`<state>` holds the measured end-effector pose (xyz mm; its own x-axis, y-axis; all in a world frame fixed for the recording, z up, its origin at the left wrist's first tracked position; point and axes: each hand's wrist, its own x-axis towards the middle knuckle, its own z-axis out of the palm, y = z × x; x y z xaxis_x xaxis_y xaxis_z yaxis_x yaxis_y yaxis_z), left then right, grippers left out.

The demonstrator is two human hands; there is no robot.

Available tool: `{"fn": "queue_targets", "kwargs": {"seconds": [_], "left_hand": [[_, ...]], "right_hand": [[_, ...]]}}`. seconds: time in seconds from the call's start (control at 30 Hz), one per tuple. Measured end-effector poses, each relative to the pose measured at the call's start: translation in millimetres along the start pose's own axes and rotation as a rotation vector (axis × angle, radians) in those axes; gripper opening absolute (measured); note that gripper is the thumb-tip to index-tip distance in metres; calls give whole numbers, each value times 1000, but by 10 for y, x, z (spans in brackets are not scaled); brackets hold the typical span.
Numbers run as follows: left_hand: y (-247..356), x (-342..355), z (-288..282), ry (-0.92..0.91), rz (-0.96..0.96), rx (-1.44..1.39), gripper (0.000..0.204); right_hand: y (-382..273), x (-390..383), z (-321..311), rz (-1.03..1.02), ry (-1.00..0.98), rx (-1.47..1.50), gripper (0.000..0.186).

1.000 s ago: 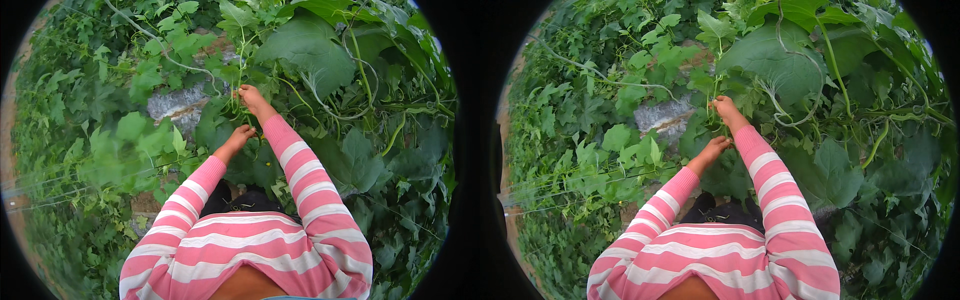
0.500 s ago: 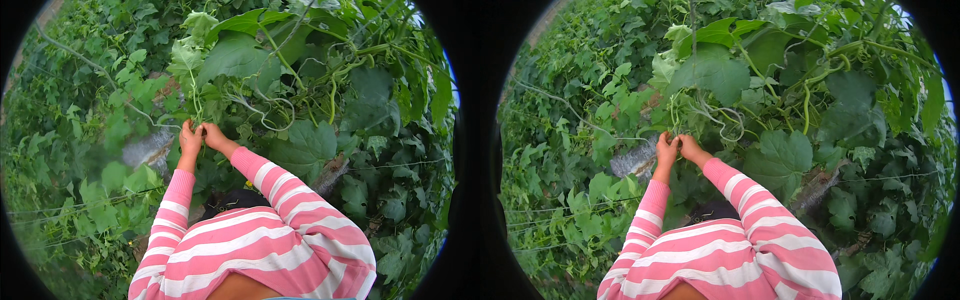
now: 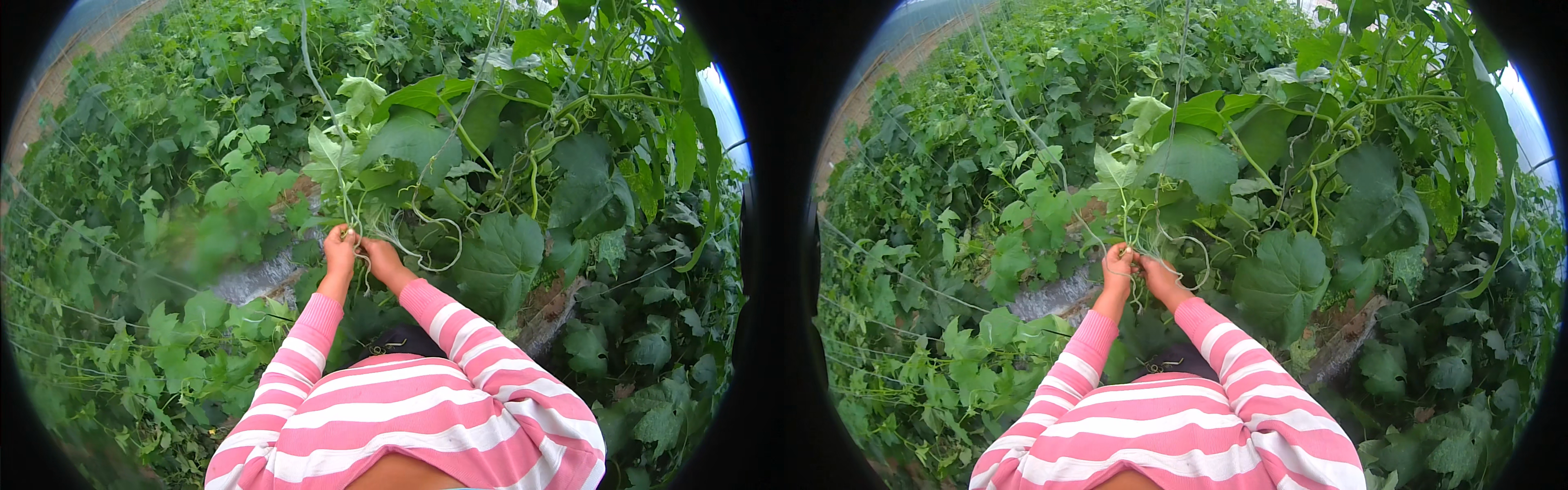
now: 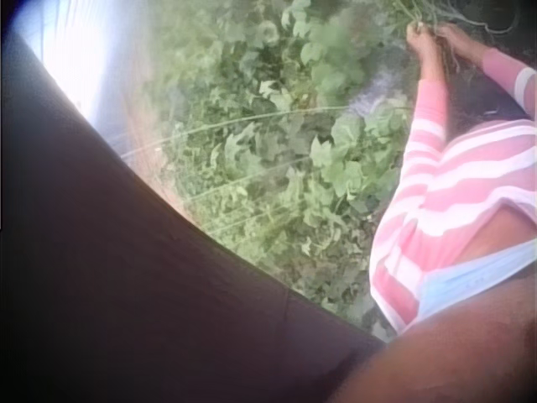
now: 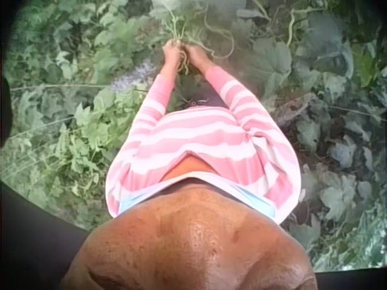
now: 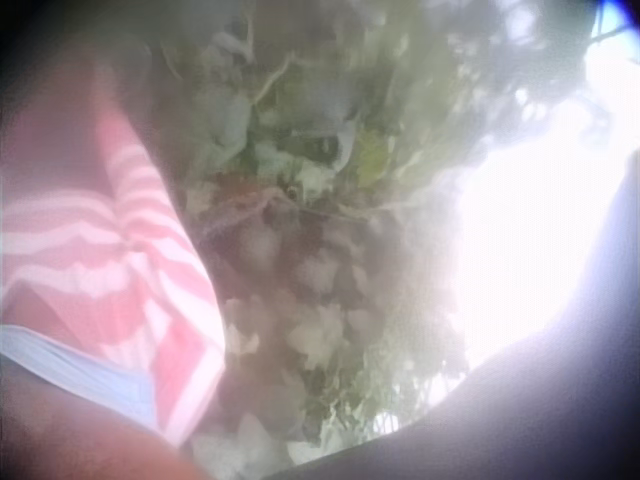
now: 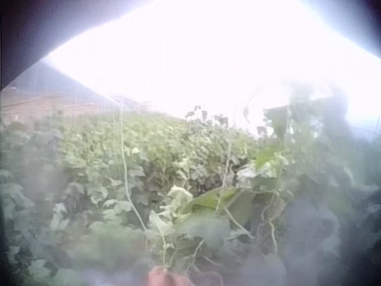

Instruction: The person repeatedly reaches into a dense patch of green vines and plucks leaves and small stems by hand. The hands move through the foliage, selecting and removing individual leaves and tendrils throughout the clip.

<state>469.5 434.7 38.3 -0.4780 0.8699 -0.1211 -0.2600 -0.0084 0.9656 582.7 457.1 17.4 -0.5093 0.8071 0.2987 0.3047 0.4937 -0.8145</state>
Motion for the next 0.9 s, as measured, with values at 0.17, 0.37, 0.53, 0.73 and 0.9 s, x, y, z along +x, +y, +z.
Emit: {"fn": "queue_targets", "kwargs": {"seconds": [0.17,0.37,0.53,0.73,0.9], "left_hand": [[86,-33,-72,49,-90,-86,20],[103,28,-171,12,-245,-345,18],[81,-48,-148,-20,-175,-42,19],[120,-108,-123,-121,-130,-119,13],[108,-61,-181,-166,-132,-236,20]], "right_hand": [[1,18,151,89,-12,-170,15],[-38,-41,226,62,123,-217,11],[-65,-31,221,86,-58,-543,14],[-107,21,174,317,-99,-574,13],[-180,53,31,395,-38,-444,17]]}}
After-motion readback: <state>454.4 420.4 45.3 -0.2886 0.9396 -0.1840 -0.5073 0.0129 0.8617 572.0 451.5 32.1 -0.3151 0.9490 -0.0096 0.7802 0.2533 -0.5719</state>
